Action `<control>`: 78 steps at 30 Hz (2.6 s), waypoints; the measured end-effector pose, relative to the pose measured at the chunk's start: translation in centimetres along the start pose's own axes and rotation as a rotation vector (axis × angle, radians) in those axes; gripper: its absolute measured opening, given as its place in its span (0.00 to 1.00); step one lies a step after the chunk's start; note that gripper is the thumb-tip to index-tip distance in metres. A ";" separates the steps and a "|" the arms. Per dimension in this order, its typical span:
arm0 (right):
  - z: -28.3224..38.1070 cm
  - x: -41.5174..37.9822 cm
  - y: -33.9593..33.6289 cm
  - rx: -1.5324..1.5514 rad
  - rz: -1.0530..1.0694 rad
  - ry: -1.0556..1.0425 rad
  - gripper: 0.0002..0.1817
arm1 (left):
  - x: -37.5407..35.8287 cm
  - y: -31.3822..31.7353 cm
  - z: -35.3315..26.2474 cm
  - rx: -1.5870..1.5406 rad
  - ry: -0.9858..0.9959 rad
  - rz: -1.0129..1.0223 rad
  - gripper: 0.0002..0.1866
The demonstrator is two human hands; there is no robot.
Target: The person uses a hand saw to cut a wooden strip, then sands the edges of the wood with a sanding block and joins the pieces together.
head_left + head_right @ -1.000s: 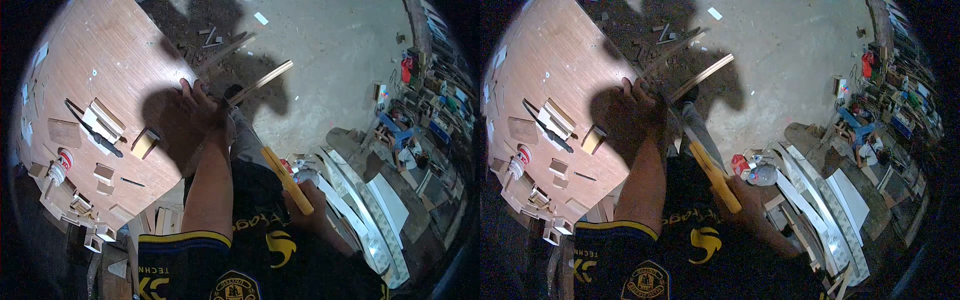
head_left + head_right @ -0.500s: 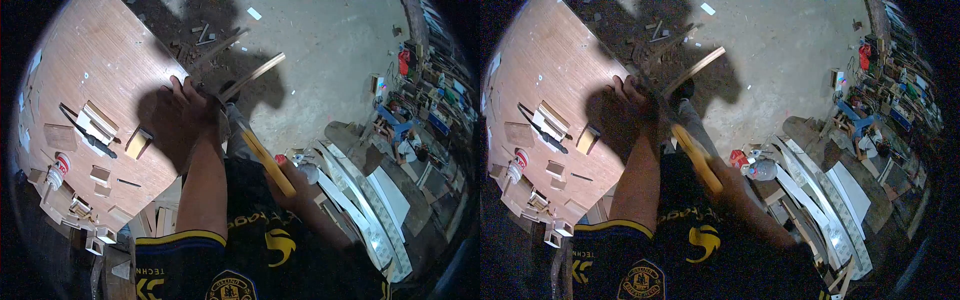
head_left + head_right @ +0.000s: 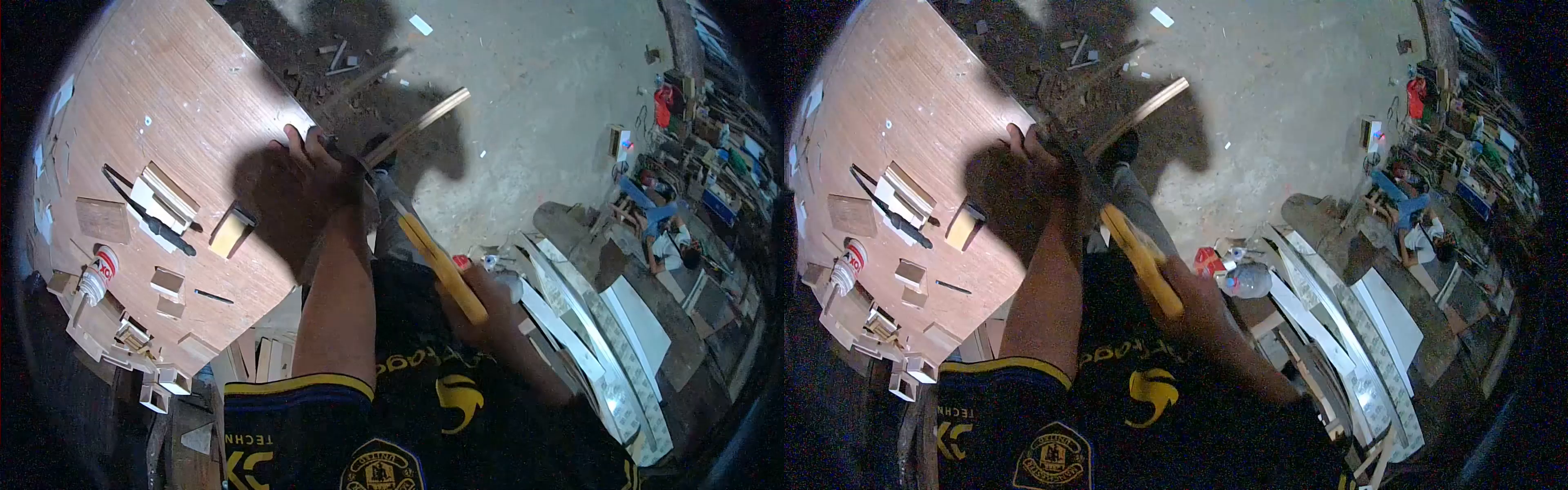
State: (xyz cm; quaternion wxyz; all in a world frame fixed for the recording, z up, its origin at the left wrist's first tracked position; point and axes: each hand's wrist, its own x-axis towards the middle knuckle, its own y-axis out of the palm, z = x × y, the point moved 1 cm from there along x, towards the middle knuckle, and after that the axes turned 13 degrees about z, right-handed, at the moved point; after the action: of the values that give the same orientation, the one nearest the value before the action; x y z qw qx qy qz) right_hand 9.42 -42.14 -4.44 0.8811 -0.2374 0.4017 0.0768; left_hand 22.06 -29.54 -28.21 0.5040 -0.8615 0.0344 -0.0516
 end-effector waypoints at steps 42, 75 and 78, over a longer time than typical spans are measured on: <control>-1.4 1.5 1.0 0.003 0.003 -0.067 0.18 | 0.1 0.4 0.7 0.038 -0.091 0.102 0.21; -0.9 1.7 0.5 0.029 0.020 -0.042 0.12 | 0.3 0.0 0.8 0.177 -0.089 0.129 0.22; -0.2 -1.4 -0.6 -0.024 0.029 -0.047 0.12 | 0.4 0.2 0.4 0.164 -0.062 0.073 0.20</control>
State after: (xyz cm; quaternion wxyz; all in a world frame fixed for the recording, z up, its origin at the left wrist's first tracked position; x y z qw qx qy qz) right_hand 8.52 -42.70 -3.28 0.8862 -0.2401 0.3834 0.0999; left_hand 22.46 -29.30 -28.56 0.5754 -0.8166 0.0457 -0.0092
